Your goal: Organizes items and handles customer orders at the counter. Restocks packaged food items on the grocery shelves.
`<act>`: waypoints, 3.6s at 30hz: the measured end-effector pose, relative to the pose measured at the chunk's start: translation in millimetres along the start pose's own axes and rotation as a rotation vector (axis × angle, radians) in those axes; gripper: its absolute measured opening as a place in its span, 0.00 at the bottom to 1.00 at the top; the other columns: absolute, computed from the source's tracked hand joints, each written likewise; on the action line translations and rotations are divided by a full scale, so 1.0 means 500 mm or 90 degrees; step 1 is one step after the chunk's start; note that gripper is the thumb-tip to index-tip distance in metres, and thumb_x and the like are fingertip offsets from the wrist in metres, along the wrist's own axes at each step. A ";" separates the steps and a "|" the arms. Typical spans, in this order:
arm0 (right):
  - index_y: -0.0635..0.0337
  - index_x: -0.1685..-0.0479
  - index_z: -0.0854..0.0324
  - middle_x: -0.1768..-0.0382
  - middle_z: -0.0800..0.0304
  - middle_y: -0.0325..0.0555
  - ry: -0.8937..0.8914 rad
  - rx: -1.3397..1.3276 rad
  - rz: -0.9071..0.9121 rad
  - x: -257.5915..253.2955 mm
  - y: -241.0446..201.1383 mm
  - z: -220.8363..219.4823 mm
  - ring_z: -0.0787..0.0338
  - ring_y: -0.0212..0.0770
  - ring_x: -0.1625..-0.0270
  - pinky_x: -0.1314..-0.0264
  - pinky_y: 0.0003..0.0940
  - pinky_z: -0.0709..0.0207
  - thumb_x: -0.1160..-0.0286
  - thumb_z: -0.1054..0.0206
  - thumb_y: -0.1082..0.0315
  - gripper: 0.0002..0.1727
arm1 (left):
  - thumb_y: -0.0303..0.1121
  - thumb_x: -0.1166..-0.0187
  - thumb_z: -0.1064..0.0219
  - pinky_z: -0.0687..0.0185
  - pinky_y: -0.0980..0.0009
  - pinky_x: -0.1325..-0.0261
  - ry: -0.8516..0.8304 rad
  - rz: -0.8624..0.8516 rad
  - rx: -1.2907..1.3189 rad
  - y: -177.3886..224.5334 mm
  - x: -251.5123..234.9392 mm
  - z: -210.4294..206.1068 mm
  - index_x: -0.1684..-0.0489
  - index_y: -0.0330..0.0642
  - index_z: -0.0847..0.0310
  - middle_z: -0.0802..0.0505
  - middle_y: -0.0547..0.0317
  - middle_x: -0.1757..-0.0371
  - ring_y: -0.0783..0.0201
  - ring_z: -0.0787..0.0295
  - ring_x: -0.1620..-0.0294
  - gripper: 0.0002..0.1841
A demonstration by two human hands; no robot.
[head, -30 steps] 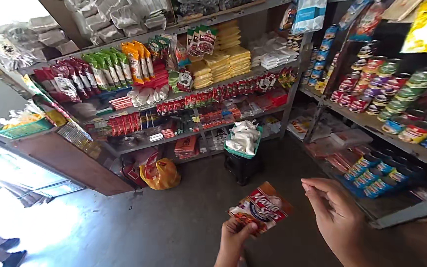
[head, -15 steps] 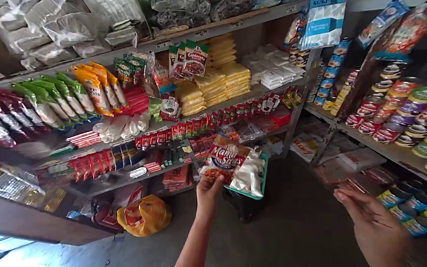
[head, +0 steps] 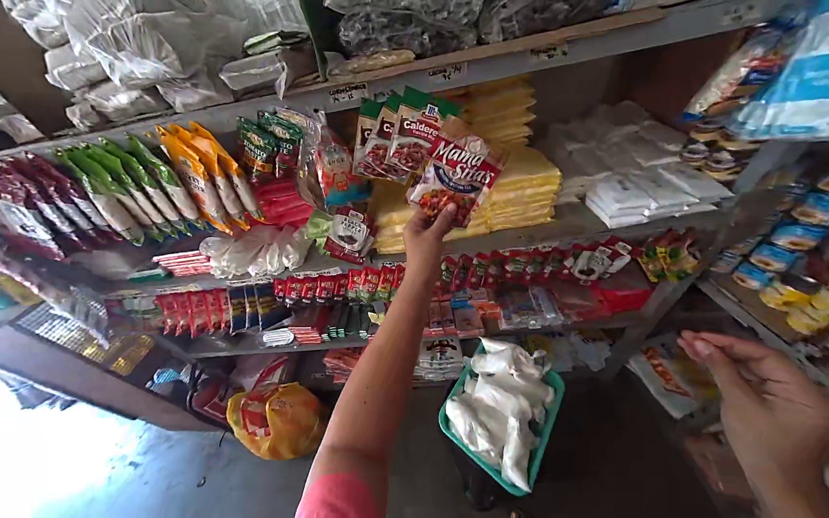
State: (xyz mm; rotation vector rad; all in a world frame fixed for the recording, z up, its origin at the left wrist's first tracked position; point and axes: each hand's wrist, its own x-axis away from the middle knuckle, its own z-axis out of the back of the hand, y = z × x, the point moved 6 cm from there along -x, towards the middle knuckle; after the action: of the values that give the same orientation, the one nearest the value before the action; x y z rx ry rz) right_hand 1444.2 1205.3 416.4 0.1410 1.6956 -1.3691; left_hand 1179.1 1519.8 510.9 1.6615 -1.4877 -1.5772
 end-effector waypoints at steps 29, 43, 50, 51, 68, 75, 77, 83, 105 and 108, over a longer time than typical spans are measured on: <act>0.59 0.50 0.10 0.50 0.12 0.47 -0.155 -0.022 0.240 -0.624 -0.158 -0.742 0.11 0.33 0.49 0.44 0.24 0.17 0.20 0.29 0.64 0.10 | 0.27 0.23 0.26 0.08 0.65 0.49 0.094 0.012 0.063 -0.094 -0.283 -0.003 0.50 0.29 0.16 0.05 0.49 0.58 0.63 0.06 0.59 0.11; 0.54 0.52 0.07 0.49 0.11 0.47 -0.130 0.019 0.184 -0.648 -0.161 -0.791 0.12 0.34 0.51 0.45 0.25 0.18 0.24 0.27 0.63 0.08 | 0.27 0.23 0.25 0.06 0.62 0.46 0.088 0.004 0.093 -0.099 -0.285 -0.005 0.47 0.28 0.15 0.05 0.47 0.55 0.60 0.05 0.57 0.13; 0.52 0.52 0.07 0.48 0.11 0.47 -0.143 0.060 0.178 -0.648 -0.168 -0.786 0.12 0.32 0.51 0.45 0.24 0.19 0.24 0.27 0.62 0.08 | 0.27 0.24 0.24 0.06 0.61 0.46 0.084 0.006 0.086 -0.103 -0.291 -0.003 0.48 0.28 0.15 0.05 0.46 0.55 0.59 0.04 0.57 0.13; 0.52 0.52 0.07 0.49 0.11 0.47 -0.146 0.060 0.180 -0.649 -0.168 -0.787 0.12 0.32 0.51 0.45 0.24 0.19 0.24 0.27 0.63 0.08 | 0.27 0.24 0.24 0.06 0.61 0.47 0.087 0.005 0.086 -0.104 -0.291 -0.002 0.49 0.28 0.15 0.05 0.46 0.56 0.59 0.04 0.57 0.13; 0.58 0.52 0.08 0.55 0.05 0.42 -0.193 0.153 0.114 -0.654 -0.201 -0.792 0.09 0.31 0.54 0.42 0.30 0.17 0.22 0.29 0.64 0.10 | 0.30 0.24 0.24 0.06 0.60 0.46 0.093 -0.023 0.047 -0.116 -0.301 -0.001 0.50 0.29 0.15 0.05 0.47 0.57 0.59 0.04 0.57 0.13; 0.58 0.52 0.09 0.55 0.05 0.41 -0.179 0.165 0.091 -0.650 -0.204 -0.796 0.09 0.30 0.53 0.41 0.29 0.19 0.22 0.29 0.65 0.09 | 0.28 0.24 0.24 0.06 0.61 0.47 0.099 -0.036 0.055 -0.115 -0.298 -0.004 0.50 0.29 0.14 0.04 0.47 0.57 0.59 0.04 0.57 0.12; 0.58 0.51 0.09 0.54 0.06 0.42 -0.173 0.168 0.091 -0.646 -0.205 -0.796 0.09 0.32 0.52 0.40 0.31 0.19 0.22 0.30 0.64 0.10 | 0.28 0.24 0.24 0.06 0.61 0.46 0.100 -0.034 0.054 -0.116 -0.298 -0.004 0.49 0.29 0.14 0.05 0.47 0.57 0.59 0.04 0.57 0.13; 0.57 0.49 0.10 0.52 0.07 0.44 -0.144 0.162 0.093 -0.645 -0.196 -0.801 0.10 0.34 0.50 0.38 0.33 0.20 0.23 0.29 0.63 0.11 | 0.28 0.24 0.24 0.07 0.62 0.45 0.101 -0.031 0.054 -0.118 -0.301 -0.001 0.50 0.29 0.14 0.05 0.48 0.57 0.60 0.04 0.57 0.12; 0.60 0.40 0.14 0.45 0.08 0.48 -0.216 0.040 0.105 -0.644 -0.181 -0.777 0.09 0.36 0.45 0.38 0.34 0.15 0.23 0.27 0.62 0.17 | 0.40 0.18 0.29 0.08 0.57 0.38 -0.082 0.102 -0.182 -0.251 -0.089 0.109 0.31 0.38 0.16 0.05 0.51 0.42 0.59 0.05 0.46 0.21; 0.63 0.28 0.21 0.34 0.15 0.57 -0.226 0.099 0.159 -0.544 -0.159 -0.692 0.14 0.46 0.32 0.27 0.43 0.19 0.16 0.34 0.61 0.22 | 0.32 0.19 0.30 0.10 0.59 0.36 -0.133 0.307 -0.198 -0.390 0.162 0.248 0.38 0.29 0.14 0.05 0.46 0.45 0.59 0.05 0.46 0.17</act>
State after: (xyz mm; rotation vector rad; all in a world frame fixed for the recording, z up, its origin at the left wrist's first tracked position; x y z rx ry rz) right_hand 1354.5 1577.3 648.2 0.1803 1.2334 -1.2527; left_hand 1130.7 1562.5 274.6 0.9068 -1.5031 -1.6295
